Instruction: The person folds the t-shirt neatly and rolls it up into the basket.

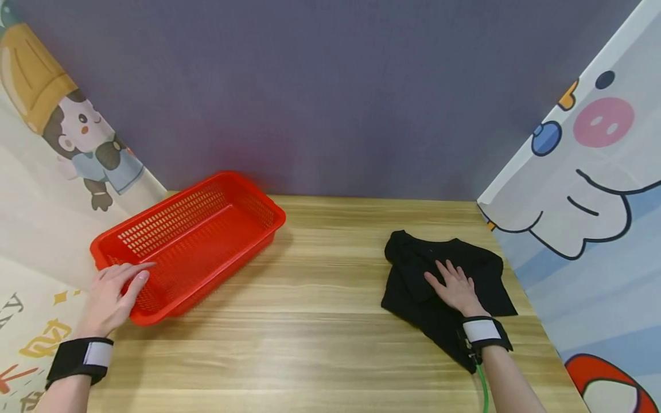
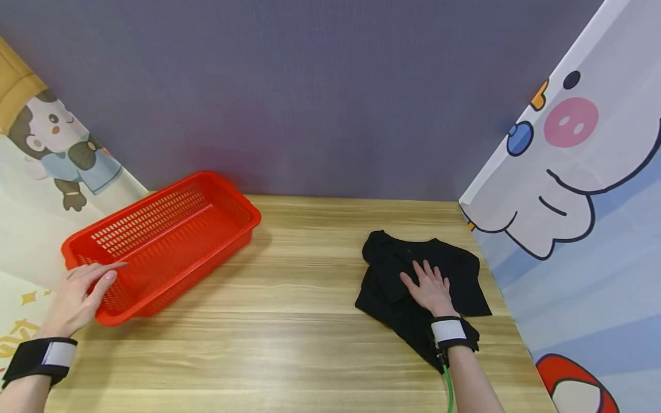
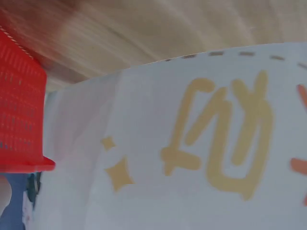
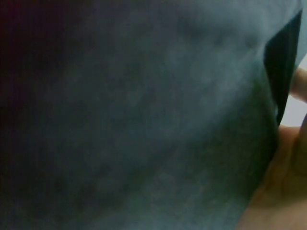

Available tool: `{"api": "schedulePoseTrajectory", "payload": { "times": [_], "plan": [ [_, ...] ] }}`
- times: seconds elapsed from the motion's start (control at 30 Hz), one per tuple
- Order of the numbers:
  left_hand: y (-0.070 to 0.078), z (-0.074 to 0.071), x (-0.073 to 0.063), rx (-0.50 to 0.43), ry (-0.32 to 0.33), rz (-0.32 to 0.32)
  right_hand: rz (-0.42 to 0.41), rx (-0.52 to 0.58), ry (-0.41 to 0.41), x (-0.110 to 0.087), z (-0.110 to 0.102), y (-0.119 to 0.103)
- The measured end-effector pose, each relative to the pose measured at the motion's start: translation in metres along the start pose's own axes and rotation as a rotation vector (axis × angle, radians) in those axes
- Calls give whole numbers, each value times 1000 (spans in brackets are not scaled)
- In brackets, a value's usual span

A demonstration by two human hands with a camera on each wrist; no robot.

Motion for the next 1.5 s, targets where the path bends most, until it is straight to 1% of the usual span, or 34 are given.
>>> {"api": "schedulePoseTrajectory", "payload": {
  "times": [0.1, 0.17, 0.27, 0.43, 0.5, 0.53, 0.6, 0.73, 0.8, 0.87, 0.9, 0.97, 1.03, 1.1, 1.13, 1.17, 1.23, 1.27, 1.3, 1.37, 1.43, 1.5],
  "plan": [
    [-4, -8, -9, 28, 60, -30, -1, -2, 5, -1, -1, 0],
    [-5, -12, -12, 56, 95, -43, 0, -3, 6, -1, -1, 0],
    [-5, -14, -14, 92, 129, -52, 3, -5, 7, -2, -1, -1],
    [-3, -16, -13, 153, 177, -42, 0, -11, 17, -1, -1, -1],
    [-4, -17, -12, 182, 180, -59, 0, -18, 22, -1, -1, -1],
    [-4, -17, -11, 198, 171, -78, -1, -23, 26, -1, -1, -1],
    [-5, -16, -9, 225, 142, -123, 0, -32, 30, 0, -2, -2],
    [-6, -13, -6, 279, 62, -236, 1, -42, 38, 1, -3, -4],
    [-6, -12, -5, 304, 36, -278, 1, -45, 38, 1, -2, -6],
    [-2, -11, -3, 326, 37, -292, 3, -44, 38, 1, -1, -8],
    [1, -11, -2, 336, 46, -289, 3, -46, 40, 1, -1, -8],
    [13, -7, 2, 333, 106, -239, 4, -53, 45, 2, 1, -9],
    [30, 0, 8, 315, 170, -153, 3, -57, 55, 2, 2, -12],
    [51, 14, 14, 271, 231, -29, 1, -60, 65, 4, 3, -17],
    [62, 22, 18, 252, 249, 38, -1, -64, 69, 5, 3, -20],
    [72, 32, 22, 239, 253, 98, -4, -65, 73, 6, 3, -24],
    [93, 52, 29, 229, 240, 204, -12, -75, 84, 9, 3, -34],
    [102, 63, 33, 233, 224, 242, -13, -80, 86, 10, 3, -39],
    [110, 74, 37, 240, 195, 263, -12, -88, 87, 12, 3, -45],
    [125, 98, 44, 249, 114, 285, -6, -96, 88, 15, 2, -57],
    [138, 123, 49, 239, 9, 282, 7, -105, 79, 18, 2, -70],
    [149, 149, 52, 205, -97, 264, 19, -107, 72, 22, 2, -82]
  ]
}}
Point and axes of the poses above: each hand's wrist, its own x-axis towards the middle knuckle, its own z-axis out of the palm, y = z × x, the point moved 6 cm from there along x, towards the middle knuckle, and after that the axes turned 11 degrees about -x, right-handed, at the moved point
